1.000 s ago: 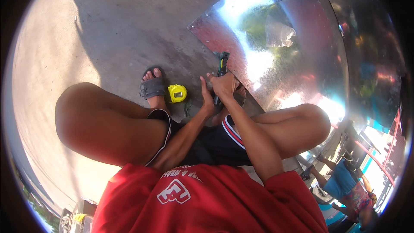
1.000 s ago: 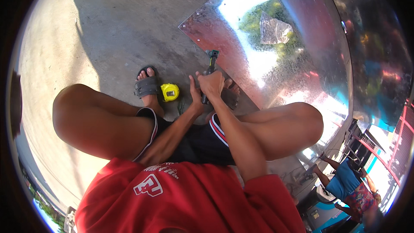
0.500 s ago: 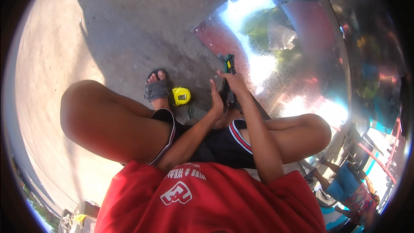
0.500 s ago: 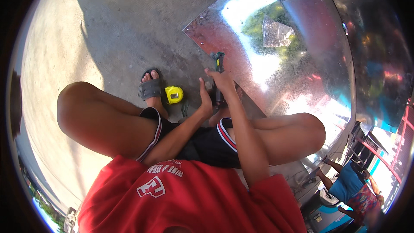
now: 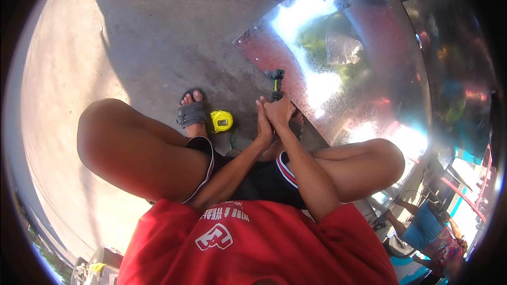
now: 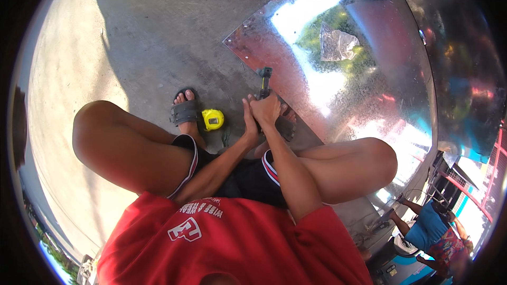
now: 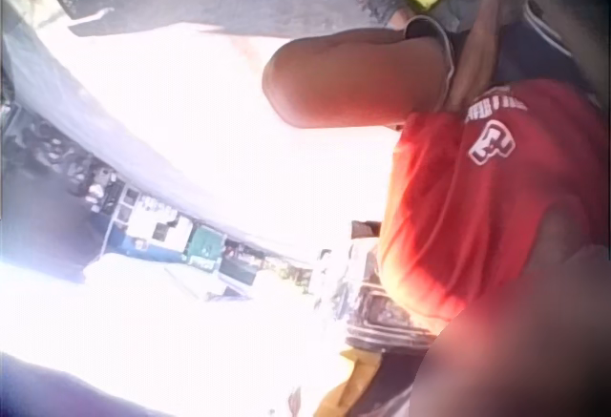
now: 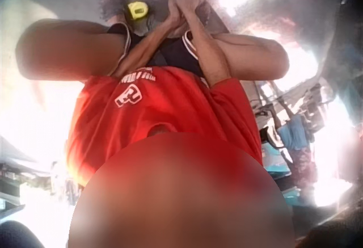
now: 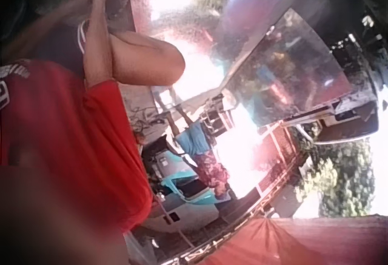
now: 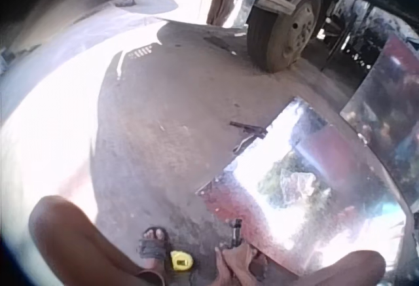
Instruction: The person sits on the floor and uses a cordless drill to drive screws into a large, reflective metal sheet. They repeatedly position the drill, drive screws, and adjust their grip on the sheet.
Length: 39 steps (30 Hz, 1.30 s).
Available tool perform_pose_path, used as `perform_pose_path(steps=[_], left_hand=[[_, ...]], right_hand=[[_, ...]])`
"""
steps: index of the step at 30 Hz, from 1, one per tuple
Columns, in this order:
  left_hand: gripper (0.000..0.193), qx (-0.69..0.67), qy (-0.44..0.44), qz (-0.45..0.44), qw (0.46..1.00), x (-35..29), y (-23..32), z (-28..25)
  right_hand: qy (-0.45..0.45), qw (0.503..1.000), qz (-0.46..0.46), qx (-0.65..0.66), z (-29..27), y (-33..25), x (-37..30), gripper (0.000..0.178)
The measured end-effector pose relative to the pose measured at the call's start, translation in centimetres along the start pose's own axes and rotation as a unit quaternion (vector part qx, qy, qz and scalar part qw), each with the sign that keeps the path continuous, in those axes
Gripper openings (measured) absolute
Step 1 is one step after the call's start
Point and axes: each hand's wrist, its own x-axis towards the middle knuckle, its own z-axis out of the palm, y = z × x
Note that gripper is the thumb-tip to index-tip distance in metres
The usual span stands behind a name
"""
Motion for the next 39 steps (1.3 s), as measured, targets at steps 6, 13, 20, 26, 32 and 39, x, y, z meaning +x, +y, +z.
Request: perform_pose_path(steps=[6,13,20,26,32,39], left_hand=[[0.103,0.076,0.026,-0.157,0.984,-0.5,0.7,-0.5],[0.100,-0.011,0.011,-0.059,0.998,-1.0,-0.4,0.1],[0.101,-0.050,-0.011,-0.060,0.997,-1.5,2.0,2.3],[0.104,0.080,0.004,-0.239,0.968,-1.5,3.1,0.4],[0.101,0.105,-0.004,0.043,0.994,-1.9,2.5,2.4],[0.117,0.055,0.025,-0.221,0.974,-1.3,3.1,0.9]], right_hand=[[-0.212,0.956,0.072,0.190,-4.5,1.2,2.9,0.047],[-0.024,1.000,0.009,-0.014,-1.0,1.5,0.4,0.047],[-0.109,0.994,0.005,0.003,-1.9,-0.1,1.5,0.055],[-0.207,0.972,0.055,0.098,-4.0,1.5,3.9,0.051],[-0.003,1.000,-0.004,0.015,-0.4,0.6,0.3,0.046],[-0.185,0.982,-0.009,0.034,-3.7,-0.4,3.3,0.056]])
